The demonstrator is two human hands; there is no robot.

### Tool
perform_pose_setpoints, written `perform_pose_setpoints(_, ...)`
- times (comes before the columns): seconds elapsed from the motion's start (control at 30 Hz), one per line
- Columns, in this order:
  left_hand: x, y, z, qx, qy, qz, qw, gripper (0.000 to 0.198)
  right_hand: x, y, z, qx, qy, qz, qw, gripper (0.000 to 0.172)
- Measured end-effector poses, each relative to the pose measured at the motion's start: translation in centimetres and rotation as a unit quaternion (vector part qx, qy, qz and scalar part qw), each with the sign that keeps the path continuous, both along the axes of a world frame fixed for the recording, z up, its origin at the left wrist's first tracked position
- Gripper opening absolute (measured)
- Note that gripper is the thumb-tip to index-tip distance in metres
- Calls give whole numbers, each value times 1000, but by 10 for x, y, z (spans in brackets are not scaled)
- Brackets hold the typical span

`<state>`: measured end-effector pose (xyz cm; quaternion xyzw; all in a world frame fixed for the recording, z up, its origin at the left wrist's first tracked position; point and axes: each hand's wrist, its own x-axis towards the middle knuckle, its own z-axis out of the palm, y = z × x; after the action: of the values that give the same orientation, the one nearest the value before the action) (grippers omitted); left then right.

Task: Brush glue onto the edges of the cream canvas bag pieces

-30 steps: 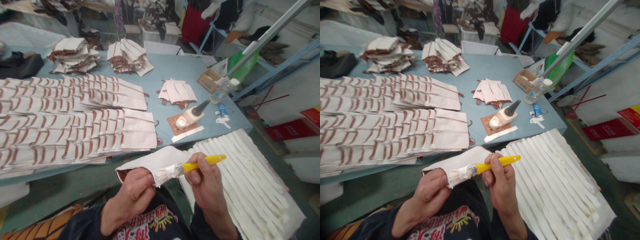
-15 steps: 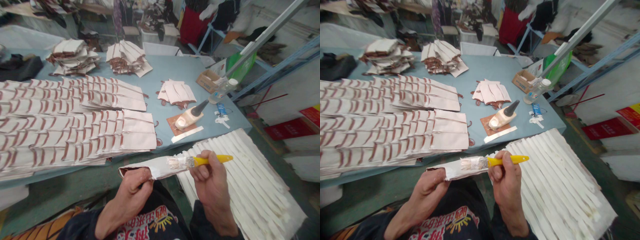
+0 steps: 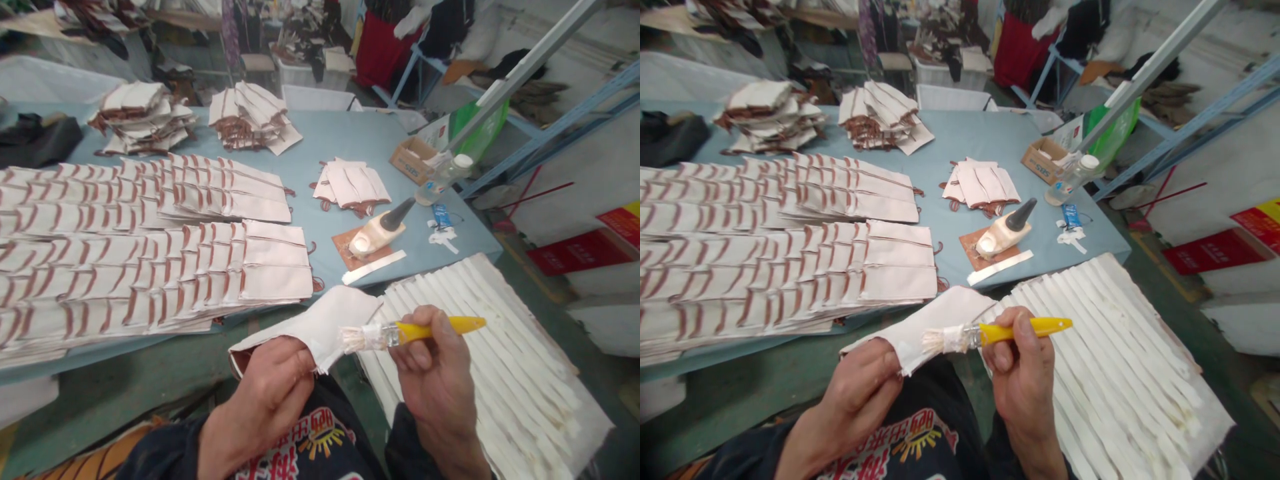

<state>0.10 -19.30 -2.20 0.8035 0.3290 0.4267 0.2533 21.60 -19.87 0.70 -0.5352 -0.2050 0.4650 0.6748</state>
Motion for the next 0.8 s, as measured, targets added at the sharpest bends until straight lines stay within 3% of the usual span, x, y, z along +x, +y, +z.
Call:
perform_pose_setpoints(0.27,-6,-4,-24,50,5,-8,999,36,-3,-2,1,13,-15,29,999,44)
perform_pose_setpoints(0.57,-11,-3,-16,49,8,-3,999,47,-2,1,2,18,-55,22,998,43)
perform_pose_setpoints(0.8,-9,-5,-28,43,0,10,999,37,-15,-8,0,4,-80,75,994,47)
